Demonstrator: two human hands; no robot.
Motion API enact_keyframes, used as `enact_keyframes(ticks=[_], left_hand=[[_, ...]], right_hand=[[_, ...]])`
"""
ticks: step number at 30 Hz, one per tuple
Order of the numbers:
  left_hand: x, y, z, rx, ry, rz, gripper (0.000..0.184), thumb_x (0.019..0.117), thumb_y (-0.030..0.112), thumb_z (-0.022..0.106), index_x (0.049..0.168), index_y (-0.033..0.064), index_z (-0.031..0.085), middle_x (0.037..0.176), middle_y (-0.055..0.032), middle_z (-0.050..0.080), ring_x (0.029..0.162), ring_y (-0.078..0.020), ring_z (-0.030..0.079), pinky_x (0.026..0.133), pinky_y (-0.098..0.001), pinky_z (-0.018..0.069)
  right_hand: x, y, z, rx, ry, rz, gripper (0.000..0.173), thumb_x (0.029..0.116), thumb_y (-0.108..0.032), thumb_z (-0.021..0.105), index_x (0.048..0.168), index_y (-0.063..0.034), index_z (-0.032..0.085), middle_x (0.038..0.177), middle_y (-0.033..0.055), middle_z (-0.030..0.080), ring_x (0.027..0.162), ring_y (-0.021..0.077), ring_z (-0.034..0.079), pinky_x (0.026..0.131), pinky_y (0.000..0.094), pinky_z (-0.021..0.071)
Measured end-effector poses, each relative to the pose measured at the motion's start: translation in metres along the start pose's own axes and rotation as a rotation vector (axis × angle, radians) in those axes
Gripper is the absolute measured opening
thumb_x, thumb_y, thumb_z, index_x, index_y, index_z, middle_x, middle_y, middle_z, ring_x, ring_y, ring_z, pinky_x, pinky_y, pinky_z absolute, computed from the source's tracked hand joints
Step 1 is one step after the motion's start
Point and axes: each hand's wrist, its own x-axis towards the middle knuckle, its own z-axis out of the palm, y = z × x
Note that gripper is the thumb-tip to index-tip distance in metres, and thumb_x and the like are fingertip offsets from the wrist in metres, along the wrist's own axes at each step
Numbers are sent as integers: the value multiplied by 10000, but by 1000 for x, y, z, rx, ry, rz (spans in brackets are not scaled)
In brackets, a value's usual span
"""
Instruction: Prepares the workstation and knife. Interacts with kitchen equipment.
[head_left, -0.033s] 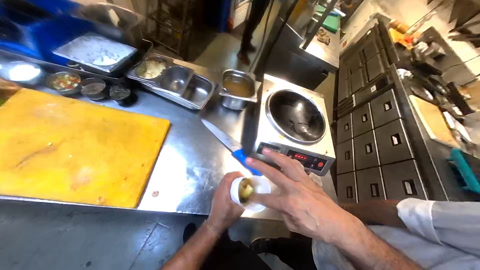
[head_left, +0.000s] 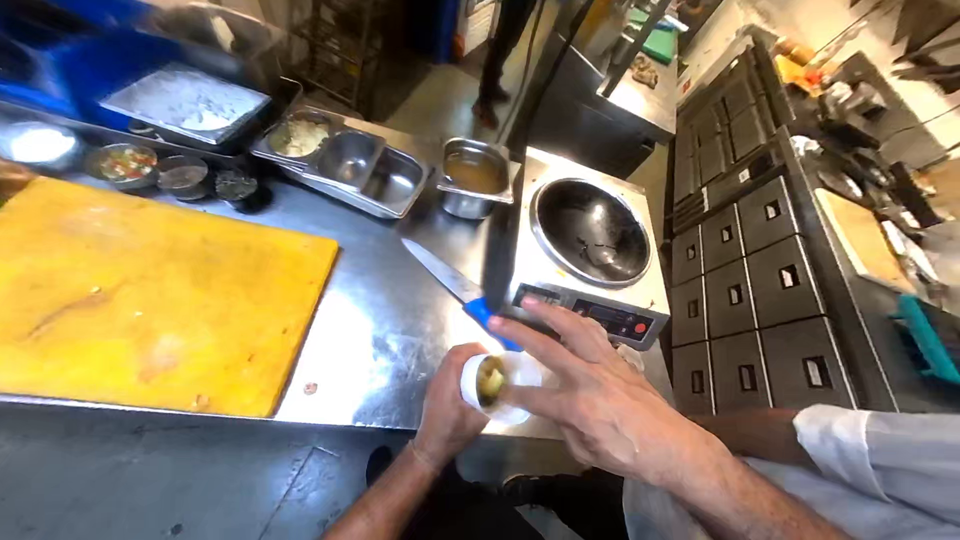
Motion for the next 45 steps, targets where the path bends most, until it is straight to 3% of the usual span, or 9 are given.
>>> enact_keyframes(ticks=[4, 9, 16, 19, 23, 27, 31, 37, 45], left_hand=[[1, 1, -3, -14, -3, 12, 582, 782, 296, 829, 1250, 25, 613, 1173, -88, 690, 1113, -85, 657, 997, -280, 547], [0, -1, -3, 4, 2, 34, 569, 806, 352, 809, 1240, 36, 620, 1153, -86, 692, 1091, -80, 663, 973, -270, 555], [1, -4, 0, 33, 24, 62, 553, 809, 341, 800, 1243, 52, 615, 1143, -69, 692, 1082, -67, 658, 970, -246, 547], [0, -7, -1, -4, 26, 53, 569, 800, 325, 828, 1244, 35, 620, 1158, -88, 693, 1093, -102, 666, 971, -288, 563], [-2, -6, 1, 44, 22, 73, 526, 801, 318, 799, 1212, 29, 645, 1160, -106, 703, 1124, -164, 666, 994, -338, 554], [-4, -7, 7, 47, 25, 107, 474, 843, 312, 765, 1208, 40, 633, 1150, -96, 702, 1131, -180, 659, 1011, -364, 545], [-6, -6, 12, 86, 35, 119, 477, 855, 344, 742, 1203, 39, 628, 1145, -98, 700, 1127, -192, 653, 1022, -368, 521], [-2, -4, 14, 94, 35, 105, 455, 863, 357, 722, 1182, 42, 643, 1137, -101, 698, 1122, -196, 650, 1006, -357, 526], [3, -3, 13, 75, 25, 66, 497, 822, 365, 750, 1187, 38, 664, 1131, -93, 711, 1108, -197, 663, 989, -358, 538]], right_hand=[[6, -3, -7, -16, -11, -13, 389, 896, -107, 611, 1142, -374, 752, 1647, -28, 362, 1565, 329, 194, 1219, 605, 283], [12, -3, -7, -84, -119, -25, 304, 879, -144, 646, 1019, -371, 789, 1657, -81, 338, 1576, 311, 159, 1215, 625, 258], [29, -5, -10, -141, -334, 6, 252, 916, -168, 676, 1042, -361, 779, 1710, -101, 196, 1590, 315, 78, 1219, 652, 214], [28, -1, -19, 8, -201, 15, 310, 853, -103, 667, 1038, -321, 785, 1667, -42, 319, 1563, 296, 204, 1192, 552, 344], [32, -5, -24, 49, -140, 178, 260, 949, -266, 533, 974, -207, 784, 1604, 37, 428, 1492, 235, 378, 1125, 422, 463], [43, -24, -24, -206, -349, 256, 229, 963, -331, 596, 913, -174, 755, 1504, 100, 531, 1309, 298, 572, 927, 474, 554], [57, -40, -27, -269, -512, 277, 48, 886, -151, 713, 919, -149, 748, 1419, 119, 588, 1206, 342, 618, 823, 528, 554], [61, -30, -17, -262, -484, 226, 51, 911, -161, 707, 874, -176, 740, 1362, 83, 618, 1212, 289, 614, 904, 507, 538], [69, -23, -6, -353, -409, 173, 104, 911, -110, 688, 837, -150, 748, 1440, 31, 595, 1301, 268, 574, 1066, 572, 445]])
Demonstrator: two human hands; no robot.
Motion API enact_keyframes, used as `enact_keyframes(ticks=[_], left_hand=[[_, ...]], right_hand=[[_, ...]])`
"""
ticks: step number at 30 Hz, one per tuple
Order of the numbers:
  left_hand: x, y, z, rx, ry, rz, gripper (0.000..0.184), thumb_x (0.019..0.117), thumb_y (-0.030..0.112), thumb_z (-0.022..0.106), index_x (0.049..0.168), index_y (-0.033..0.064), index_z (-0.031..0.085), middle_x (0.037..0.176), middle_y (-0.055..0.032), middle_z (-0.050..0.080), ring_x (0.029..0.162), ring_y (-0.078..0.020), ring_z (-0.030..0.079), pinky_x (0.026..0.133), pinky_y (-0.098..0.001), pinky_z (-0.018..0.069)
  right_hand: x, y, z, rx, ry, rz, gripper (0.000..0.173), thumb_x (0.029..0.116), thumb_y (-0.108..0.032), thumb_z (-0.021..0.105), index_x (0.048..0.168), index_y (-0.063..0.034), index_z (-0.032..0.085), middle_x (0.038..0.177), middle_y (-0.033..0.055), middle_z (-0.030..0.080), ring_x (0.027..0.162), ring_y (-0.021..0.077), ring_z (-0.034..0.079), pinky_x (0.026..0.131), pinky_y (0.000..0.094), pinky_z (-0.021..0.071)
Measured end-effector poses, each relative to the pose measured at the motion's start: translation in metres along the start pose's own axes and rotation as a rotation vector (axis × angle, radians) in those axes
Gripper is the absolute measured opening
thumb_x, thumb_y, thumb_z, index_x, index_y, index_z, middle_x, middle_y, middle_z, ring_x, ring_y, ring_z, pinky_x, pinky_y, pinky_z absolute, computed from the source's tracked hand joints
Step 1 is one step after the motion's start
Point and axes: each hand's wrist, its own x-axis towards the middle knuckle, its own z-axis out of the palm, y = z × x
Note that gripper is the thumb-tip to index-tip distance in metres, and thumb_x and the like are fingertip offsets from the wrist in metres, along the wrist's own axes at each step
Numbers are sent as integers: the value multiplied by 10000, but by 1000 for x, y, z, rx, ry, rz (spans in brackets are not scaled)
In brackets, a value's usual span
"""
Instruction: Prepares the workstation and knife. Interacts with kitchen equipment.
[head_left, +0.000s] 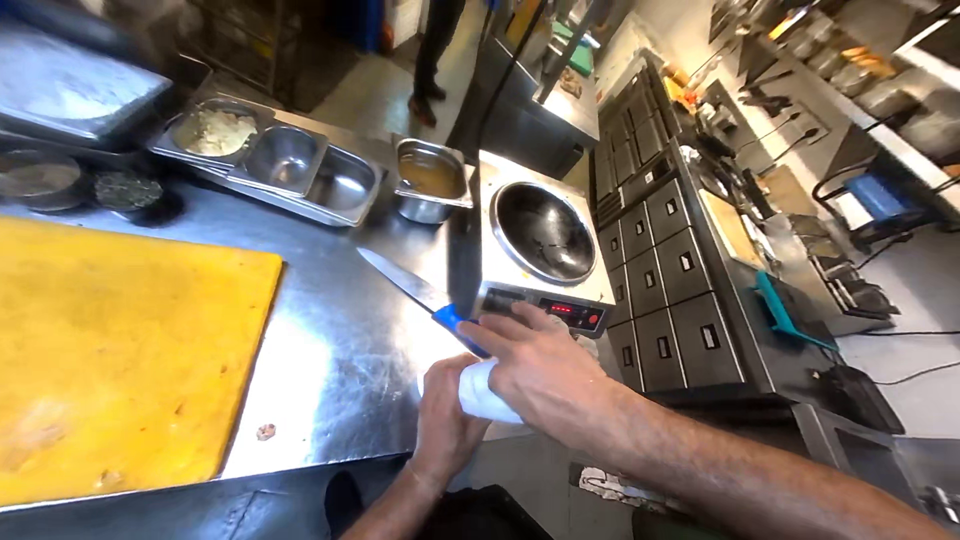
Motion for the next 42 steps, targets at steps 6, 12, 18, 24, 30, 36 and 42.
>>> enact_keyframes(ticks=[6, 12, 18, 24, 30, 36, 42], left_hand=[[6, 0, -4, 5, -50, -32, 601, 790, 366, 786, 1248, 12, 624, 1135, -123, 702, 1087, -260, 674, 987, -453, 540], [14, -4, -13, 0, -95, -129, 772, 710, 402, 861, 1321, 24, 580, 1193, -141, 679, 1125, -297, 649, 993, -499, 525], [15, -5, -9, -14, -118, -99, 815, 708, 458, 885, 1338, 49, 568, 1207, -89, 676, 1127, -177, 649, 1005, -406, 539], [20, -2, -7, -53, -155, -81, 895, 710, 419, 917, 1411, 40, 511, 1292, -76, 651, 1169, -99, 635, 1023, -321, 545], [26, 12, -2, -18, -150, -53, 871, 705, 403, 903, 1399, 46, 519, 1246, -67, 673, 1137, -100, 653, 1002, -352, 559], [20, 26, 7, -8, -94, -240, 852, 688, 381, 922, 1408, 104, 559, 1205, -52, 695, 1100, -140, 664, 982, -404, 558], [17, 28, 12, -8, 1, -149, 522, 746, 289, 853, 1184, 51, 700, 1135, -97, 716, 1050, -211, 684, 932, -451, 566]], right_hand=[[-11, 28, -10, 355, 105, -53, 71, 936, -175, 698, 928, -177, 769, 1404, 21, 625, 1294, 193, 581, 1087, 451, 468], [-83, 86, 111, 604, 139, 822, 213, 934, -210, 735, 1136, -148, 758, 945, 97, 746, 803, 270, 717, 744, 544, 599], [-87, 89, 235, 542, -110, 835, 146, 958, -138, 670, 1039, -56, 759, 1092, 180, 721, 1024, 371, 696, 907, 573, 553], [-78, 82, 104, 823, 227, 258, 862, 792, -292, 888, 1537, -255, 457, 1268, 88, 598, 843, 185, 695, 717, 408, 641], [-35, 45, 35, 715, 161, -85, 764, 795, -330, 887, 1470, -341, 528, 1285, 117, 553, 873, 206, 675, 719, 410, 613], [-21, 34, 28, 700, 223, -57, 209, 849, -137, 794, 1053, -128, 746, 954, 67, 660, 814, 182, 664, 731, 375, 593], [-23, 17, 28, 586, 283, -13, 160, 883, -116, 715, 1039, -104, 752, 901, 62, 669, 781, 183, 669, 708, 378, 594]])
